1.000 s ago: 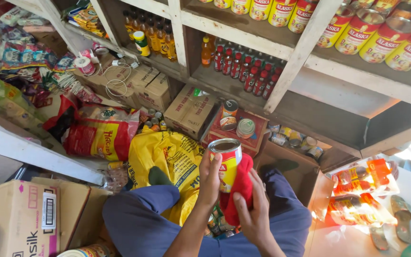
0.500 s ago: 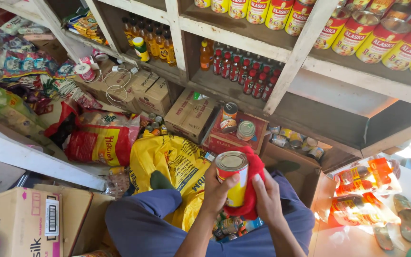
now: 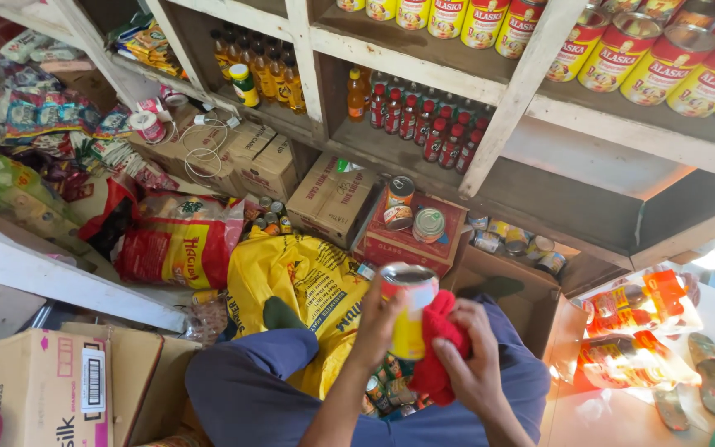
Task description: The person cleans canned goods by wiping each can with a cloth, then places them onto a shelf.
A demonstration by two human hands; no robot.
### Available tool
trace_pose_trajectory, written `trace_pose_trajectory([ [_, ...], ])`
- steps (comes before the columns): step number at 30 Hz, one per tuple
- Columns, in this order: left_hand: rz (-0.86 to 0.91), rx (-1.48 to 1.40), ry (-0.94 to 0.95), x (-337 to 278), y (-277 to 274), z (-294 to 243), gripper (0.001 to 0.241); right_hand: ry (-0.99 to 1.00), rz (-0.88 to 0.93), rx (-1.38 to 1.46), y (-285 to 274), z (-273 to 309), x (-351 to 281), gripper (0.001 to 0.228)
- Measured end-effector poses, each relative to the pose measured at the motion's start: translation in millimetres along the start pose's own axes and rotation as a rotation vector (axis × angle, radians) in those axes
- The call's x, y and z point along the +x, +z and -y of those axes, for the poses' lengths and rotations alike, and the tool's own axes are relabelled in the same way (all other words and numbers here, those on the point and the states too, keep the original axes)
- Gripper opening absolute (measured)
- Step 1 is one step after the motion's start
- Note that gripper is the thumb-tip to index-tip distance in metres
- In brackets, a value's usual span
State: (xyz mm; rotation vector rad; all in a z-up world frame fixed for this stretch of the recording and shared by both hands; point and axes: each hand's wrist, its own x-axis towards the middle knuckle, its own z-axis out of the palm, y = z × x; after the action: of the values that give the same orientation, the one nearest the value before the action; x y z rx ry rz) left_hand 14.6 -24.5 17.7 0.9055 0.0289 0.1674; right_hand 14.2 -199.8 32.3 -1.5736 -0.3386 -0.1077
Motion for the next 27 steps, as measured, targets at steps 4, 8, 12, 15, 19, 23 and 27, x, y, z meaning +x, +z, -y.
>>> trace_pose_trajectory([
  [4,0.123,0.051,-0.043,-16,17,-2,0.056,-0.290,-0.012,-0.220,-4,6,36,0.026],
  [8,0.143,0.016,0.013,-4,8,-4,0.060,-0.328,-0.027,-0.240,16,16,31,0.026],
  [12,0.008,0.016,0.061,7,-6,-5,0.056,-0.254,0.000,-0.331,26,23,4,0.026],
  [15,0.000,0.067,0.085,9,-3,-14,0.055,-0.251,0.028,-0.331,22,29,7,0.027],
  [19,0.035,-0.011,-0.032,-1,4,5,0.055,-0.202,-0.024,-0.298,12,38,37,0.015],
  [23,0.043,0.013,0.046,7,3,-10,0.056,-0.286,-0.028,-0.259,18,34,29,0.022],
  [27,-0.036,-0.069,0.077,33,-11,-17,0.055,-0.253,0.113,-0.288,17,14,-1,0.026],
])
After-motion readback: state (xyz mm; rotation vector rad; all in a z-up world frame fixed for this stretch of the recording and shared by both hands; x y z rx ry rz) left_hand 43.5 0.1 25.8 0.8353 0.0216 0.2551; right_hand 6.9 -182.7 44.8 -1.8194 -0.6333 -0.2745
